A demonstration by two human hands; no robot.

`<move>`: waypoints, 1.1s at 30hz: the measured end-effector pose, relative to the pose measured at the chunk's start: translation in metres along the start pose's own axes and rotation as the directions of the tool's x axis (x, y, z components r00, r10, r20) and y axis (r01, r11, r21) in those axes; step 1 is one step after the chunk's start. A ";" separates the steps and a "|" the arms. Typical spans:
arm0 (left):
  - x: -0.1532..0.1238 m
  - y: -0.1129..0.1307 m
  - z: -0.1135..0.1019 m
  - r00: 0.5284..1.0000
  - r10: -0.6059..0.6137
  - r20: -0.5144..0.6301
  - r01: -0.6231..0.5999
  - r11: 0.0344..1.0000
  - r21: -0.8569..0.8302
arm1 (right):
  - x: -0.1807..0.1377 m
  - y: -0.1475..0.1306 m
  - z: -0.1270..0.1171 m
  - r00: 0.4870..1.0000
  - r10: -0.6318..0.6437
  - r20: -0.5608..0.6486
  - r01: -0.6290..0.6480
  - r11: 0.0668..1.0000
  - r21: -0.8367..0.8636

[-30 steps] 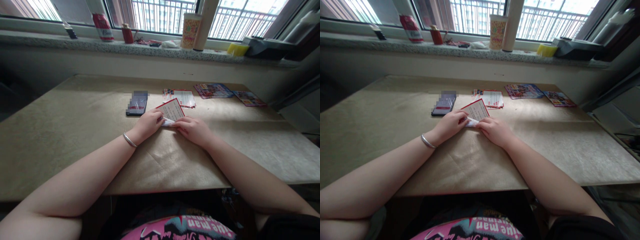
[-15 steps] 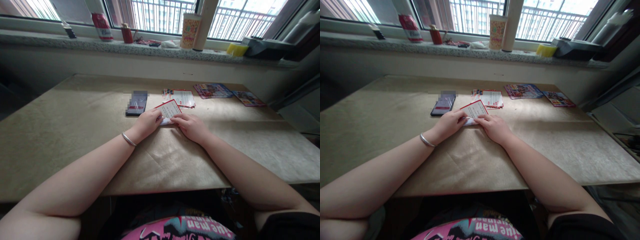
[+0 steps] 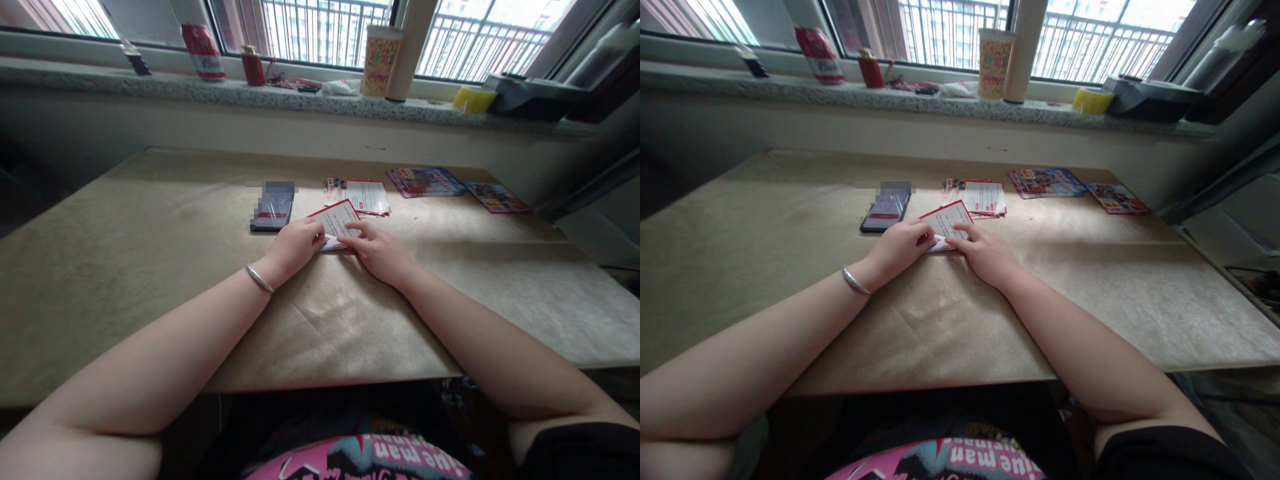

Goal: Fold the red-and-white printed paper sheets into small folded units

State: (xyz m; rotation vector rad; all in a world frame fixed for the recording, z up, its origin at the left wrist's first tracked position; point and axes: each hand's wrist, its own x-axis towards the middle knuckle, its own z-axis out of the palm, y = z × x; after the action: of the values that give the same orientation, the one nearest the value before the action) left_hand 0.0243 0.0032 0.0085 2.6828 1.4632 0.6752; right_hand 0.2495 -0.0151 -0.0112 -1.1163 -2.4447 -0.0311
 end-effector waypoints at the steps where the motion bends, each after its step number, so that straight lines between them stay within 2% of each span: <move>1: 0.000 0.000 0.000 1.000 -0.001 0.004 0.001 1.000 -0.002 | 0.000 0.000 0.000 1.000 0.005 -0.005 -0.005 1.000 0.006; 9: 0.000 -0.002 0.003 0.996 -0.089 -0.018 0.088 0.993 -0.077 | 0.001 0.001 -0.001 1.000 0.017 0.007 -0.017 1.000 0.015; 11: 0.000 -0.004 0.005 0.997 -0.071 -0.030 0.068 0.994 -0.085 | 0.002 0.001 -0.001 1.000 0.016 0.020 -0.016 1.000 0.011; 14: -0.002 -0.006 0.005 0.994 0.090 -0.055 -0.094 0.993 -0.070 | 0.003 0.003 -0.001 0.999 -0.001 0.032 0.000 1.000 0.016; 16: -0.005 -0.005 0.003 0.972 0.227 -0.056 -0.230 0.972 -0.052 | 0.004 0.005 -0.001 0.999 -0.014 0.033 0.014 1.000 0.011; 19: -0.010 -0.003 -0.001 0.943 0.334 0.005 -0.333 0.943 -0.021 | 0.003 0.007 0.000 0.999 -0.026 0.040 0.026 1.000 -0.014; 24: -0.014 -0.002 0.000 0.945 0.324 0.039 -0.326 0.945 0.041 | 0.001 0.006 -0.003 0.999 -0.032 0.029 0.033 0.999 -0.021; 29: -0.013 -0.002 0.000 0.956 0.288 0.049 -0.292 0.950 0.109 | -0.002 0.002 -0.008 0.999 0.041 0.034 -0.040 0.999 -0.023; 33: -0.012 0.000 -0.001 0.958 0.273 0.086 -0.281 0.955 0.092 | -0.002 0.001 -0.009 0.998 0.050 0.039 -0.048 0.998 -0.037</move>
State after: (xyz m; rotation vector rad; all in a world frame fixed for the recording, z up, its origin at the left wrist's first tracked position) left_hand 0.0183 -0.0068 0.0051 2.9920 1.1463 0.5163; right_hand 0.2549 -0.0170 -0.0041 -1.2035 -2.4603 -0.0384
